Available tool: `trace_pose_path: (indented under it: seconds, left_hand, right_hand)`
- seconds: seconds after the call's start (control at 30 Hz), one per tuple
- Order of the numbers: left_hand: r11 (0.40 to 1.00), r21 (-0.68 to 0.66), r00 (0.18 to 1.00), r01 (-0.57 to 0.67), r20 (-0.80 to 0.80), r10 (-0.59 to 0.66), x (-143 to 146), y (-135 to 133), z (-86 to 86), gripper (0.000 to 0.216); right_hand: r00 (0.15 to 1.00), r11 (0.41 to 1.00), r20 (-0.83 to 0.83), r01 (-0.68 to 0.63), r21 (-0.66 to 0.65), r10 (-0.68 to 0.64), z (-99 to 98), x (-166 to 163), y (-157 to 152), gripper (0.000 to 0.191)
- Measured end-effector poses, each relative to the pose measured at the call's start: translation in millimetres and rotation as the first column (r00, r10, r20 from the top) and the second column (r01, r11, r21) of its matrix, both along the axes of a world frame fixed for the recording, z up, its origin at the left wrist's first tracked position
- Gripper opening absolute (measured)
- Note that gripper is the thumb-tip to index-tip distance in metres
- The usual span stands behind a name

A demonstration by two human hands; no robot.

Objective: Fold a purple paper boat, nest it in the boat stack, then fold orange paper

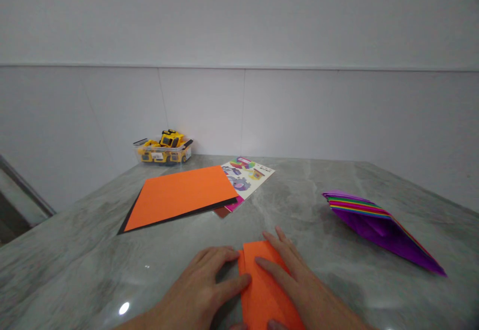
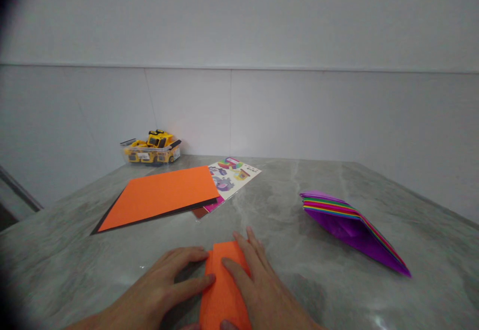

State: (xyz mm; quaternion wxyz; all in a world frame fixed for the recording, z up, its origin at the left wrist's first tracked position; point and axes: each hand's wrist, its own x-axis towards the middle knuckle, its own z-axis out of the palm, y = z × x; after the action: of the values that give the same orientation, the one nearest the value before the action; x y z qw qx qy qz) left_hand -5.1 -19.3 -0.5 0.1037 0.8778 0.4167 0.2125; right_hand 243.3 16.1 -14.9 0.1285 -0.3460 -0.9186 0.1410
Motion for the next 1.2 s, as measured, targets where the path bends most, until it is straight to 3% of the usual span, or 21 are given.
trace_pose_path:
  seconds: [0.1,0.23,0.33,0.57,0.67,0.87,1.07,1.2]
  left_hand:
    - [0.999,0.029,1.0,0.016,-0.005,-0.016,-3,6,-9.2,0.044]
    - [0.995,0.069,0.997,0.069,0.01,-0.07,-9,15,-26.0,0.049]
    - [0.998,0.039,0.998,0.054,0.024,-0.055,-9,14,-22.9,0.047]
    - [0.997,-0.077,0.999,-0.018,0.044,0.021,-1,6,5.3,0.054]
    - [0.996,-0.085,0.998,-0.002,0.062,0.007,-3,6,0.0,0.052]
    - [1.0,0.012,0.996,-0.006,0.089,0.005,-7,6,-12.4,0.069]
    - [1.0,0.026,1.0,-0.004,-0.008,0.004,1,3,-0.2,0.045]
    - [0.995,0.096,0.999,-0.03,0.044,0.026,4,3,-5.3,0.036]
  right_hand:
    - [0.991,0.99,-0.013,0.134,0.031,-0.134,-22.2,4,5,0.07]
    - [0.996,0.996,-0.034,0.084,0.032,-0.083,-38.2,9,10,0.071]
    - [0.998,0.999,-0.046,0.046,0.008,-0.046,-37.3,8,11,0.07]
    - [1.0,0.997,0.011,0.025,-0.077,-0.025,-27.4,-3,12,0.071]
    - [0.999,0.996,0.031,0.023,-0.088,-0.02,-19.7,-6,10,0.069]
    - [0.998,0.991,0.061,0.019,-0.13,-0.011,2.4,-8,1,0.067]
    - [0.99,0.978,0.136,0.068,-0.197,-0.041,30.0,-16,-5,0.054]
    - [0.982,0.973,0.182,0.097,-0.211,-0.059,38.1,-20,-7,0.054]
